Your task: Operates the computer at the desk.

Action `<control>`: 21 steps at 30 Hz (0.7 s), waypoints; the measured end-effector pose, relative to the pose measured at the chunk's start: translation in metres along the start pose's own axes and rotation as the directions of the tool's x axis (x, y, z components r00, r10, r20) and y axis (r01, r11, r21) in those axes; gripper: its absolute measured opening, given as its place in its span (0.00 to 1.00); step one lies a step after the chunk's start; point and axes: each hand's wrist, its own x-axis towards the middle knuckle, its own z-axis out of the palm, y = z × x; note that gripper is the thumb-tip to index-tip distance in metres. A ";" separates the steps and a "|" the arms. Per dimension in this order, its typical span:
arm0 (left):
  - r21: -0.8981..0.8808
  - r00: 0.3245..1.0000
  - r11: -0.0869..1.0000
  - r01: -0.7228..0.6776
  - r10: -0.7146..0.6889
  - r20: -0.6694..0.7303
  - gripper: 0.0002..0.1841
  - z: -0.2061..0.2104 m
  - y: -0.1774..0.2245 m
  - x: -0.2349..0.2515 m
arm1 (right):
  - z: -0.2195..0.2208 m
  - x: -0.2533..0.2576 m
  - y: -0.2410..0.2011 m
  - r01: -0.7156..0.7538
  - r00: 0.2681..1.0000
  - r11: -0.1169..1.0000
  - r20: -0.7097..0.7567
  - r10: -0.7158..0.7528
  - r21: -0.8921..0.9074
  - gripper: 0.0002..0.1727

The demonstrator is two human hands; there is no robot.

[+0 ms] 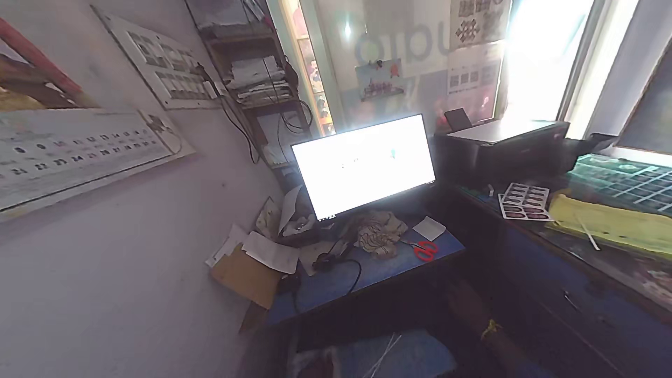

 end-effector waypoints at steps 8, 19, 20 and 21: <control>0.105 0.980 0.992 0.064 -0.043 -0.193 0.20 -0.020 0.026 -0.014 | 0.000 -0.001 -0.004 0.023 0.999 0.999 -0.046 -0.022 0.028 0.33; -0.192 0.962 0.981 0.032 -0.083 -0.262 0.34 -0.003 0.008 0.004 | -0.012 -0.009 -0.009 -0.045 0.999 0.996 0.015 0.044 0.072 0.39; -0.172 0.955 0.985 0.007 -0.058 -0.292 0.33 0.002 0.004 0.007 | -0.011 -0.010 -0.009 -0.034 0.999 0.996 -0.006 0.034 0.077 0.38; -0.150 0.941 0.988 -0.027 -0.025 -0.339 0.32 0.007 -0.001 0.011 | -0.009 -0.009 -0.009 -0.031 0.999 0.996 -0.028 0.034 0.086 0.37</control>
